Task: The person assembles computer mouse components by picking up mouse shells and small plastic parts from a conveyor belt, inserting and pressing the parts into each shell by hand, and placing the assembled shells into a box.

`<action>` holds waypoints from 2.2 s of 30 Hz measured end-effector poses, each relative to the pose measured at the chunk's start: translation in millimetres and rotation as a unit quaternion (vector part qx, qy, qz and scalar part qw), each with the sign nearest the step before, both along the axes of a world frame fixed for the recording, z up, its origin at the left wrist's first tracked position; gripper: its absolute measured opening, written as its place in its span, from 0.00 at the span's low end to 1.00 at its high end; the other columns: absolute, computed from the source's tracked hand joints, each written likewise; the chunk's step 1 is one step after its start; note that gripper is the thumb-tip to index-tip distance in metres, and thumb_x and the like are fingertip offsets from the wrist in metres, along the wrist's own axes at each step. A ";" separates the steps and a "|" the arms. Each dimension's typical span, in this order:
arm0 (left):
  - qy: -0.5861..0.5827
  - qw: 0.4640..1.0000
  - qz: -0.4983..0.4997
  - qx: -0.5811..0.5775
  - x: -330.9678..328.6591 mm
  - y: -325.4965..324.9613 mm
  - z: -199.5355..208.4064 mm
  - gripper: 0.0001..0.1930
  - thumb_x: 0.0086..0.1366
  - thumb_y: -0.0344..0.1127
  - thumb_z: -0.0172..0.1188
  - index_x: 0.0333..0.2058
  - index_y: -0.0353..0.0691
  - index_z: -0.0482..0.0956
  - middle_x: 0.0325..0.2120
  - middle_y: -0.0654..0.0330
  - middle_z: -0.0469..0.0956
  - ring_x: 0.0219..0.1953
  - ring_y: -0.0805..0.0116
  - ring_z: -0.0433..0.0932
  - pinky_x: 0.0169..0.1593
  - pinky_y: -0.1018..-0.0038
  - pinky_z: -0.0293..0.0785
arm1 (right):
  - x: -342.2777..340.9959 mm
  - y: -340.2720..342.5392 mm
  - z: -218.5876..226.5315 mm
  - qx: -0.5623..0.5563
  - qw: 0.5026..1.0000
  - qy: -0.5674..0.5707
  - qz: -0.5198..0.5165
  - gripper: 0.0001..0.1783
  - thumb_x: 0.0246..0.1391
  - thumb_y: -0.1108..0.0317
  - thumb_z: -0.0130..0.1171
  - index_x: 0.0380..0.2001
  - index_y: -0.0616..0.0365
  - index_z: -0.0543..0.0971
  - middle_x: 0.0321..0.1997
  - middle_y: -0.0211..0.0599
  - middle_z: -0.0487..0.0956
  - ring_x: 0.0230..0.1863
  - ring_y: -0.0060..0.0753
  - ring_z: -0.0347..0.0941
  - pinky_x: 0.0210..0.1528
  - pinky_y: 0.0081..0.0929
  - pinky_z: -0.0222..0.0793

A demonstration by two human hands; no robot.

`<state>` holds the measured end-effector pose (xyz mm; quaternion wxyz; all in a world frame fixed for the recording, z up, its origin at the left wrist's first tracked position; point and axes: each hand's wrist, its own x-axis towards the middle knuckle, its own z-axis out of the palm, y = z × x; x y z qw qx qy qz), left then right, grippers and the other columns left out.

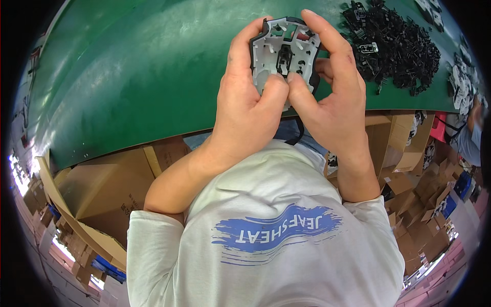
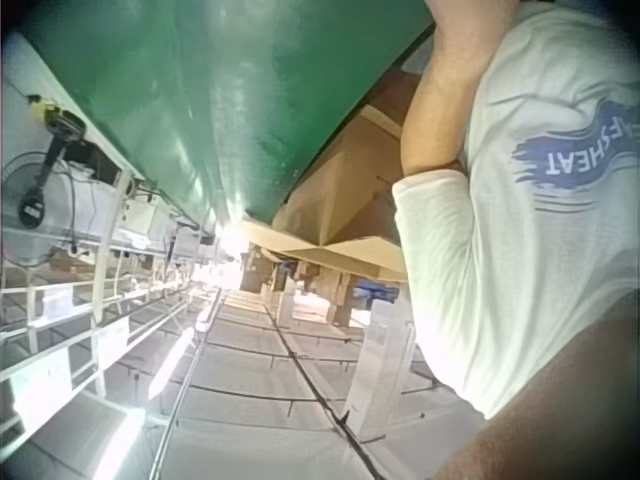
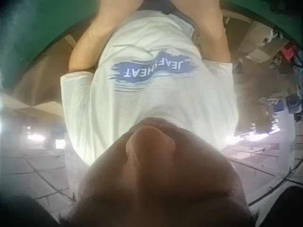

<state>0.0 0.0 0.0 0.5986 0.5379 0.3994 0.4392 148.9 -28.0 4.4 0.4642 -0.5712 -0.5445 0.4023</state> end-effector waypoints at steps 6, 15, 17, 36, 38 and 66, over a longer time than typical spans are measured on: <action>0.052 0.997 0.017 0.045 -8.6 1.7 -13.6 0.35 0.64 0.18 0.49 0.71 0.32 0.59 0.58 0.50 0.76 0.58 0.65 0.78 0.63 0.68 0.75 | -6.2 0.7 -8.7 0.069 0.997 -0.029 -0.033 0.40 0.55 0.81 0.59 0.74 0.60 0.67 0.71 0.47 0.72 0.66 0.51 0.74 0.66 0.39 0.73; 0.103 0.988 0.035 0.107 -1.5 -2.9 -31.3 0.32 0.66 0.20 0.52 0.69 0.31 0.57 0.49 0.41 0.81 0.47 0.49 0.85 0.52 0.60 0.81 | 1.3 3.6 -10.8 0.102 0.986 -0.130 0.004 0.43 0.55 0.79 0.60 0.75 0.56 0.65 0.67 0.53 0.71 0.60 0.58 0.76 0.59 0.42 0.77; 0.108 0.985 0.043 0.130 -0.6 -1.1 -32.0 0.31 0.66 0.20 0.51 0.69 0.31 0.59 0.50 0.40 0.81 0.46 0.47 0.85 0.51 0.59 0.81 | 3.0 4.5 -10.6 0.113 0.981 -0.158 0.011 0.43 0.55 0.78 0.61 0.76 0.54 0.64 0.66 0.54 0.71 0.58 0.60 0.77 0.58 0.43 0.78; -0.137 0.955 0.252 -0.079 -223.7 -88.8 158.1 0.35 0.68 0.27 0.53 0.72 0.29 0.56 0.62 0.37 0.74 0.60 0.41 0.80 0.43 0.61 0.89 | 98.8 52.8 22.8 0.069 0.842 -0.518 0.136 0.15 0.62 0.66 0.67 0.50 0.59 0.85 0.40 0.45 0.84 0.42 0.54 0.82 0.46 0.43 0.76; 0.000 0.925 0.380 -0.007 -276.5 -116.1 190.5 0.31 0.71 0.27 0.51 0.72 0.35 0.60 0.63 0.45 0.74 0.61 0.47 0.80 0.48 0.61 0.86 | 107.2 58.4 17.0 0.072 0.851 -0.500 0.146 0.13 0.66 0.67 0.63 0.50 0.59 0.85 0.44 0.45 0.85 0.46 0.54 0.82 0.49 0.42 0.77; 0.440 0.853 0.147 0.239 -251.0 124.7 141.5 0.25 0.79 0.37 0.54 0.70 0.38 0.70 0.67 0.51 0.73 0.69 0.59 0.72 0.73 0.64 0.64 | 100.4 35.0 14.0 0.203 0.930 -0.305 -0.009 0.14 0.53 0.76 0.72 0.43 0.51 0.89 0.39 0.34 0.80 0.33 0.36 0.80 0.35 0.32 0.78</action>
